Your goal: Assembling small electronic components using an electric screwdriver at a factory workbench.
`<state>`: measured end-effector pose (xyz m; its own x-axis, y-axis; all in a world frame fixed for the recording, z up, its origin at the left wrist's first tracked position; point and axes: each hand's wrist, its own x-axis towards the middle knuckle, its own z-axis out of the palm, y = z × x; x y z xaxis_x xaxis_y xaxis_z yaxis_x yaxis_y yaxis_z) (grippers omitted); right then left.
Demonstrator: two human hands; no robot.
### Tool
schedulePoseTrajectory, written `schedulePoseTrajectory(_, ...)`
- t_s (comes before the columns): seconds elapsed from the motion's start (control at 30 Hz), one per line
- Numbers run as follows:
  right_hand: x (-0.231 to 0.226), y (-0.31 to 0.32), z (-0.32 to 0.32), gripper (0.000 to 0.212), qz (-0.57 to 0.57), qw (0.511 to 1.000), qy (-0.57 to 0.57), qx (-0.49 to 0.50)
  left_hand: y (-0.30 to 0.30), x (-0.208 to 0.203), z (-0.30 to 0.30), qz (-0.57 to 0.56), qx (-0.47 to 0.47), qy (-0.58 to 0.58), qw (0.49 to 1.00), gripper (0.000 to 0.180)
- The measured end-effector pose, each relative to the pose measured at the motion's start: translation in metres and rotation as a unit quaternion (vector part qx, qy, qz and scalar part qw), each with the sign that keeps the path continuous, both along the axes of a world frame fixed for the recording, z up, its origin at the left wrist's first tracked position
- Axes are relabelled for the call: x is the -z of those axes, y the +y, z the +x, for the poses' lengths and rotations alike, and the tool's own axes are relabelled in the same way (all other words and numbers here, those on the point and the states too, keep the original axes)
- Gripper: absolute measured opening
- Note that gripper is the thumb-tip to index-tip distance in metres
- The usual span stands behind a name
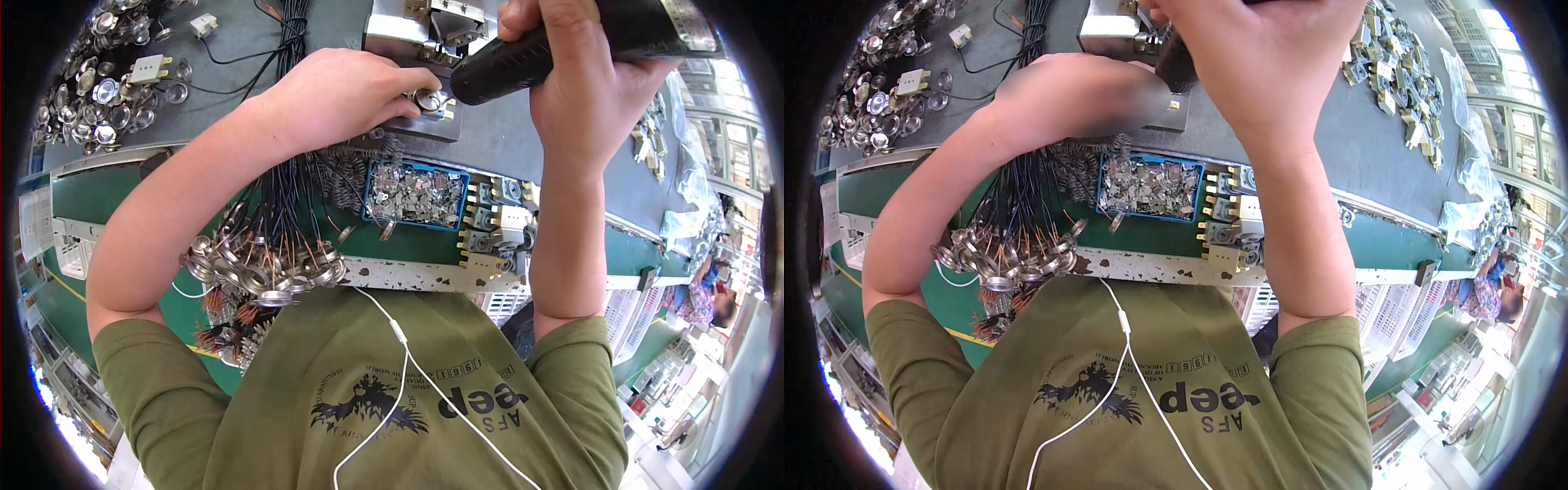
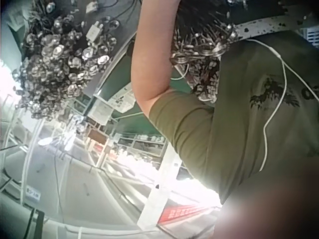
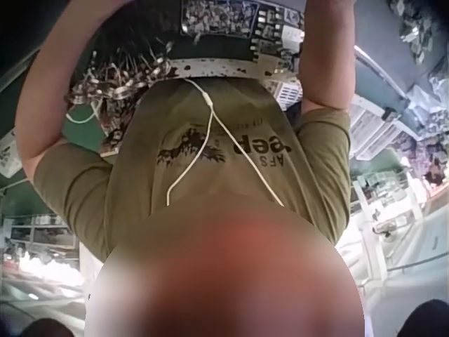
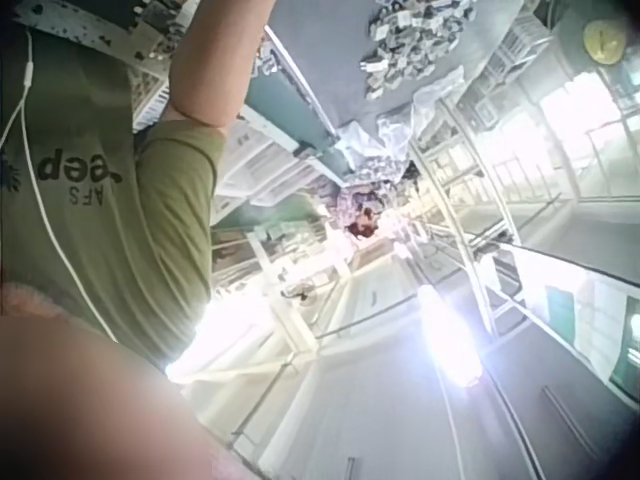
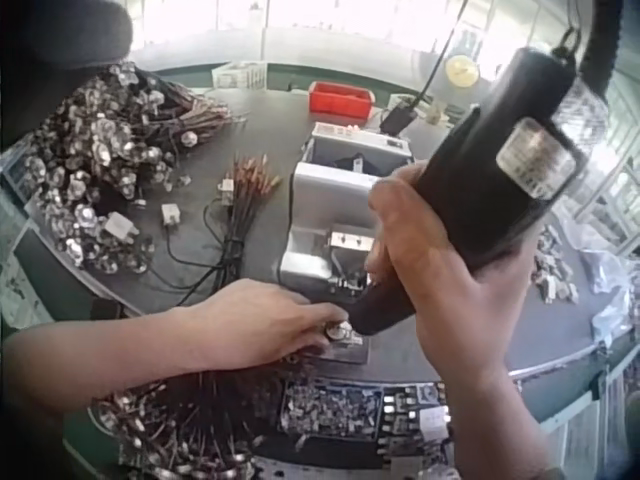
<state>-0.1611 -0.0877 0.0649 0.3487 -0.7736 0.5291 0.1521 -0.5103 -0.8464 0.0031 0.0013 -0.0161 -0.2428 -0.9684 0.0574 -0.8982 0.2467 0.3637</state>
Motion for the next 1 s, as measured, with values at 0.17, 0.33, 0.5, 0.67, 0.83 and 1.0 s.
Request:
schedulePoseTrajectory(0.17, 0.019, -0.009, 0.021, 0.011, 0.120, 0.852, -0.388, -0.332, -0.003, 0.005, -0.003, -0.037, 0.019, 0.009, 0.999, 0.031)
schedulePoseTrajectory(0.33, 0.000, 0.020, 0.001, 0.013, -0.011, 0.999, -0.012, -0.033, 0.002, 0.005, -0.001, -0.032, 0.010, -0.015, 0.999, 0.031)
schedulePoseTrajectory(0.5, 0.023, -0.002, 0.002, 0.021, -0.147, 0.985, -0.077, -0.051, -0.001, 0.005, -0.004, -0.057, 0.028, -0.013, 0.998, 0.032)
schedulePoseTrajectory(0.67, 0.010, -0.011, -0.008, 0.024, -0.131, 0.988, -0.057, -0.067, 0.005, -0.001, -0.003, -0.073, 0.022, -0.038, 0.996, 0.035)
schedulePoseTrajectory(0.83, -0.011, -0.021, -0.022, 0.028, -0.126, 0.989, -0.021, -0.075, 0.001, -0.013, -0.029, -0.165, 0.226, -0.043, 0.959, 0.014)
schedulePoseTrajectory(1.0, -0.010, -0.007, -0.012, 0.037, -0.070, 0.994, -0.067, -0.041, 0.013, 0.014, -0.046, -0.078, 0.355, -0.059, 0.930, 0.006)
